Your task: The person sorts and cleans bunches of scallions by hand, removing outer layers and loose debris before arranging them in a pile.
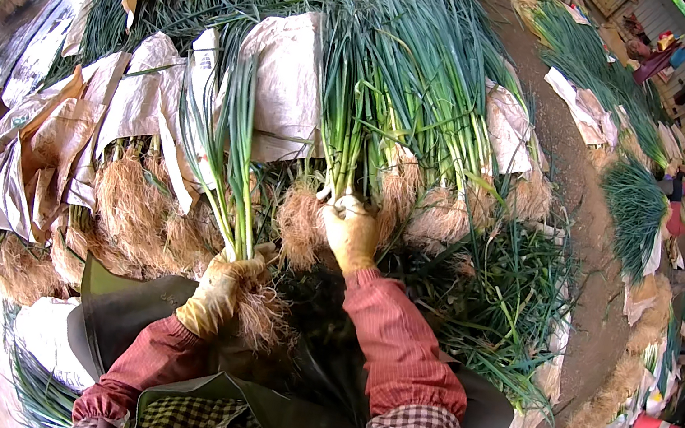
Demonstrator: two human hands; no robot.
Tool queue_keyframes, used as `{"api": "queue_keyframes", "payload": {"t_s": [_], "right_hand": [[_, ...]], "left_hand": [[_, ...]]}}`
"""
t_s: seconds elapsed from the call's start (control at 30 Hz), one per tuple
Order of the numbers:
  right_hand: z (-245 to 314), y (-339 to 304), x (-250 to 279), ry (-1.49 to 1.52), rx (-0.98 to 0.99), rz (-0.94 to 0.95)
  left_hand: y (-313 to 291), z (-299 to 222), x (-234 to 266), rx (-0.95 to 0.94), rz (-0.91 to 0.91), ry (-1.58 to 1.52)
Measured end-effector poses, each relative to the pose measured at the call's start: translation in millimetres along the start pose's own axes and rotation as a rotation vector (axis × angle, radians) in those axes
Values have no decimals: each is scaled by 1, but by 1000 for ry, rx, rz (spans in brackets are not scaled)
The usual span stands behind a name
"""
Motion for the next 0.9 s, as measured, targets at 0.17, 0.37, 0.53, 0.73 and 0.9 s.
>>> {"api": "queue_keyframes", "payload": {"t_s": [0.17, 0.37, 0.53, 0.73, 0.9], "right_hand": [[57, -93, -9, 360, -75, 284], [21, -96, -14, 679, -400, 291], [12, -97, -51, 881, -914, 500], [48, -92, -42, 742, -578, 515], [79, -76, -12, -202, 157, 316]], "left_hand": [[-2, 0, 1, -49, -93, -109], [-7, 3, 1, -8, -188, -36], [-14, 8, -9, 43, -18, -181], [-16, 2, 2, -14, -73, -169], [-7, 18, 14, -19, -128, -72]]}}
Point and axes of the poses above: each hand's wrist, its own y-axis towards the middle knuckle, its own x-axis out of the back of the hand, z = x × y, the point moved 10 cm from there along y, towards the middle knuckle, and after that the axes turned 13 degrees about -z, right-handed, at the moved point
